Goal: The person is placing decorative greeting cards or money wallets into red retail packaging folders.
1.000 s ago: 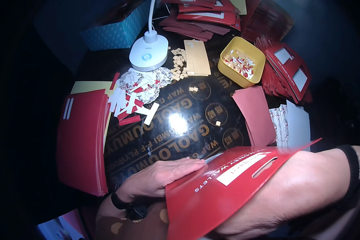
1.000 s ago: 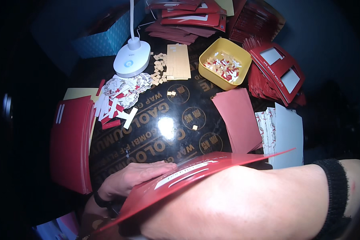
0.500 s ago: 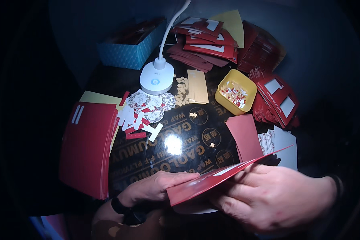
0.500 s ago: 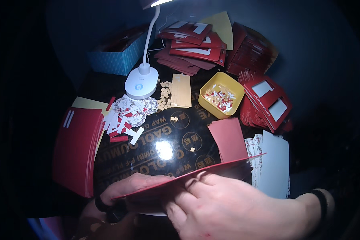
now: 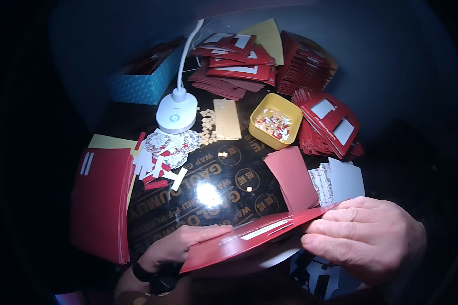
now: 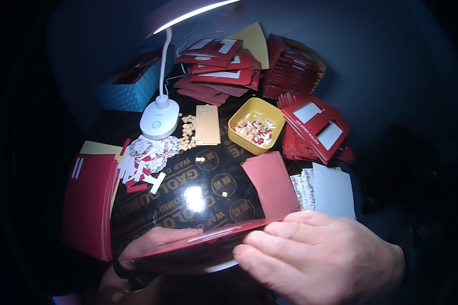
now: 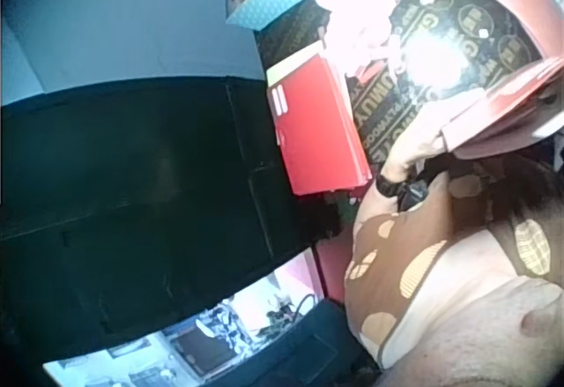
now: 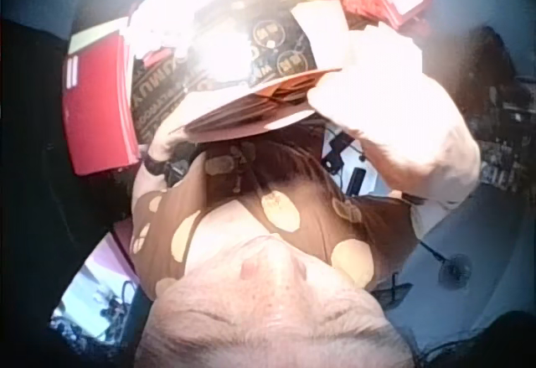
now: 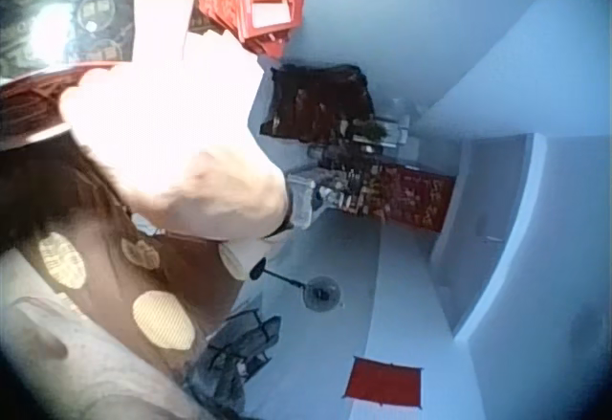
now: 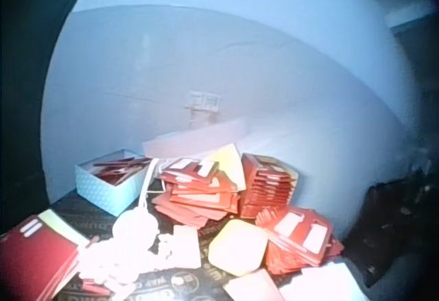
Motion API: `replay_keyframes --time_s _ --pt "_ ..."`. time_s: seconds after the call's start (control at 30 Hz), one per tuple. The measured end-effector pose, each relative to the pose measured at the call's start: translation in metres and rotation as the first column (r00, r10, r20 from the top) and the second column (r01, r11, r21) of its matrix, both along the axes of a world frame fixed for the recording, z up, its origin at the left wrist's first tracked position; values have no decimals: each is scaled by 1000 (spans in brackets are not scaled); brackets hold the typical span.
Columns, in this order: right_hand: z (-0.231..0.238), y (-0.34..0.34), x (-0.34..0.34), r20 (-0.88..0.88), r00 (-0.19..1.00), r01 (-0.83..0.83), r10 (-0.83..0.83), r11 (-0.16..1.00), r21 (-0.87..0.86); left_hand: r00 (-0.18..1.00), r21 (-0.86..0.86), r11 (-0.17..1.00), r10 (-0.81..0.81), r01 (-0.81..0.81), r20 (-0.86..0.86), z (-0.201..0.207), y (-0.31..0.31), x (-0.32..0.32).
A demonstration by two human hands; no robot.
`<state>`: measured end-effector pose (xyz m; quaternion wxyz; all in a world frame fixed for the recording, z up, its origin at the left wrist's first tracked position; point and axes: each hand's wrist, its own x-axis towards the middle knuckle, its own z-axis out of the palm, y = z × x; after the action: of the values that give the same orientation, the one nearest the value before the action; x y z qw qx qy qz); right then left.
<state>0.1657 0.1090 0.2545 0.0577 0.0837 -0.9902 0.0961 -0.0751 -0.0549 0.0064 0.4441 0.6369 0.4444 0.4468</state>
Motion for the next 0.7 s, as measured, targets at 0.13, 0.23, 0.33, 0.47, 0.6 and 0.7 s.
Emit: replay_keyframes --time_s 0.13,0.23,0.33,0.47,0.6,0.7 --pt "-3 2 13 66 992 105 -107 994 24 998 -43 998 52 -51 29 0 -8 -1" --pt "-14 -2 15 44 988 145 -149 986 85 999 -18 999 30 -31 -9 2 0 -5" --pt "-26 -2 13 37 985 160 -167 977 139 987 159 987 40 -15 -158 5 4 -8" --pt "-33 -1 8 -41 988 155 -149 962 223 1000 70 997 25 -25 -4 18 -2 0" --pt "-25 -9 -2 32 992 109 -123 950 291 999 113 994 -9 4 47 25 -1 5" --pt "-31 -4 -6 23 997 66 -77 945 320 990 124 992 -48 31 135 15 2 7"
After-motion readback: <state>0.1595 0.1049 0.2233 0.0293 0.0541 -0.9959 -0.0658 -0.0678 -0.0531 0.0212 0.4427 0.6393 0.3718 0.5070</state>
